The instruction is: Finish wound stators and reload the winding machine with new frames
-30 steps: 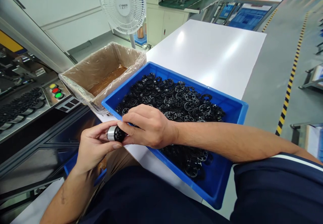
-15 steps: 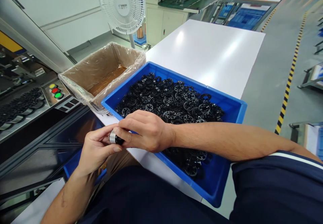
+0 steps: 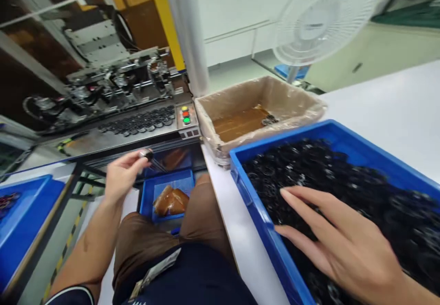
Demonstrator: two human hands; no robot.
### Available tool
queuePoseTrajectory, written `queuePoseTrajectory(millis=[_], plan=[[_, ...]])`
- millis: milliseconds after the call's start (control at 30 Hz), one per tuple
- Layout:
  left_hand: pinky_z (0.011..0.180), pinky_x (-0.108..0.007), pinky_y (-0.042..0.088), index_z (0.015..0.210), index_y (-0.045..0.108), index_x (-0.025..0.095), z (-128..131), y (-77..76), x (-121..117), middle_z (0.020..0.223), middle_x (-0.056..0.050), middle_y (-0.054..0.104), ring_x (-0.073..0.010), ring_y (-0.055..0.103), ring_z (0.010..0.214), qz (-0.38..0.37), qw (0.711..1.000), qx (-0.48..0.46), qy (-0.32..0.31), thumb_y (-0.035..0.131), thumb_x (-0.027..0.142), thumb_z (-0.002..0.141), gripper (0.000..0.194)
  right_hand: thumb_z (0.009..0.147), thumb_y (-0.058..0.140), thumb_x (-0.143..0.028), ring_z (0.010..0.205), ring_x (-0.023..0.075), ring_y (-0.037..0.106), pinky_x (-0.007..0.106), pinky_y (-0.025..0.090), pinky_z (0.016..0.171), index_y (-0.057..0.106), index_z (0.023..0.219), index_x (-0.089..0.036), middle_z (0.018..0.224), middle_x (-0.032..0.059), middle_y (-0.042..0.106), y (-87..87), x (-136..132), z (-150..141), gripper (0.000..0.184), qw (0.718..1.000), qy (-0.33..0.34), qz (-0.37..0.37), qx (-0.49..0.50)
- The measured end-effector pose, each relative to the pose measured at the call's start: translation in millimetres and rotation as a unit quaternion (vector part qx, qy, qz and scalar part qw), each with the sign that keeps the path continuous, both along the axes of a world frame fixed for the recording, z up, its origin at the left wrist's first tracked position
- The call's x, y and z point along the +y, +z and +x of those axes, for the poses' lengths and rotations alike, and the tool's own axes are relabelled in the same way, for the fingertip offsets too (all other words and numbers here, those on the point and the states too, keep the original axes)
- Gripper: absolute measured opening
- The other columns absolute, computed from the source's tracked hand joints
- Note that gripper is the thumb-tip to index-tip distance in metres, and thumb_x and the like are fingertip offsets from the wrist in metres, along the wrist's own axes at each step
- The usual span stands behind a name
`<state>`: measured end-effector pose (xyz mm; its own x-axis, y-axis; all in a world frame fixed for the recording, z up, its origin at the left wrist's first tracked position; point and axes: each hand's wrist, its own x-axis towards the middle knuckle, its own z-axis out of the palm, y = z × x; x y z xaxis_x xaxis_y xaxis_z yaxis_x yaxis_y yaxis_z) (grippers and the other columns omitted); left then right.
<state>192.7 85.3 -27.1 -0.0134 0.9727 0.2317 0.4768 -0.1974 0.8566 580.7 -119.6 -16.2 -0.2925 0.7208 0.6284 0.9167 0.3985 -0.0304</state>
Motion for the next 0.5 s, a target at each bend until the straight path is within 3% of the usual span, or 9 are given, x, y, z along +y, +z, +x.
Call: queuePoseTrajectory(millis=[33, 67, 167, 267, 367, 433, 500], plan=[[0.086, -0.036, 0.06, 0.108, 0.073, 0.012, -28, 6.0, 20, 0.105, -0.012, 0.077, -0.0239, 0.074, 0.09, 0.054, 0.987, 0.113, 0.096, 0.066, 0.046, 0.082, 0.043, 0.104, 0.047, -0.035, 0.094, 0.0273, 0.07, 0.042, 0.06, 0.086, 0.029, 0.159, -0.03, 0.116, 0.0094, 0.067, -5.7, 2, 2, 0.058, 1.0, 0.003, 0.014, -0.013], [0.092, -0.04, 0.057, 0.109, 0.073, 0.011, -53, 12.2, 39, 0.106, -0.014, 0.077, -0.0265, 0.074, 0.095, 0.068, 0.975, 0.151, 0.147, 0.066, 0.043, 0.081, 0.043, 0.105, 0.042, -0.034, 0.093, 0.0288, 0.07, 0.045, 0.06, 0.086, 0.027, 0.16, -0.029, 0.116, 0.01, 0.067, -11.3, 3, 4, 0.057, 0.999, 0.01, 0.024, -0.027], [0.105, -0.045, 0.049, 0.102, 0.073, 0.011, -106, 26.6, 88, 0.112, -0.016, 0.075, -0.0317, 0.07, 0.109, 0.067, 0.954, 0.219, 0.195, 0.067, 0.03, 0.078, 0.032, 0.104, 0.039, -0.027, 0.094, 0.0301, 0.071, 0.048, 0.059, 0.09, 0.025, 0.161, -0.029, 0.118, 0.0082, 0.068, -24.8, 6, 7, 0.058, 0.999, 0.022, 0.003, -0.04], [0.111, -0.045, 0.044, 0.095, 0.071, 0.015, -125, 31.6, 121, 0.112, -0.011, 0.076, -0.0318, 0.063, 0.123, 0.047, 0.946, 0.268, 0.177, 0.063, 0.025, 0.077, 0.022, 0.103, 0.045, -0.023, 0.094, 0.0279, 0.072, 0.045, 0.06, 0.093, 0.027, 0.16, -0.024, 0.119, 0.0083, 0.069, -27.3, 11, 12, 0.06, 0.998, 0.037, -0.001, -0.058], [0.115, -0.046, 0.04, 0.094, 0.066, 0.02, -130, 32.4, 131, 0.113, -0.004, 0.075, -0.0296, 0.057, 0.131, 0.028, 0.945, 0.3, 0.126, 0.06, 0.031, 0.078, 0.02, 0.104, 0.045, -0.027, 0.091, 0.0265, 0.072, 0.043, 0.061, 0.088, 0.037, 0.155, -0.014, 0.113, 0.0127, 0.071, -17.0, 17, 14, 0.053, 0.995, 0.039, 0.012, -0.094], [0.117, -0.052, 0.037, 0.092, 0.062, 0.023, -134, 34.6, 130, 0.111, -0.002, 0.075, -0.0311, 0.054, 0.134, 0.02, 0.946, 0.313, 0.083, 0.059, 0.038, 0.076, 0.022, 0.105, 0.046, -0.028, 0.088, 0.0249, 0.072, 0.039, 0.062, 0.084, 0.055, 0.138, -0.012, 0.107, 0.0131, 0.072, -8.8, 19, 13, 0.038, 0.994, 0.009, -0.001, -0.109], [0.12, -0.059, 0.03, 0.091, 0.06, 0.027, -137, 40.3, 131, 0.102, -0.001, 0.075, -0.0343, 0.049, 0.138, 0.028, 0.944, 0.327, 0.017, 0.056, 0.045, 0.074, 0.025, 0.103, 0.049, -0.028, 0.086, 0.0224, 0.072, 0.034, 0.062, 0.079, 0.068, 0.114, -0.015, 0.1, 0.0109, 0.073, -5.5, 21, 12, 0.025, 0.993, -0.047, -0.068, -0.082]])
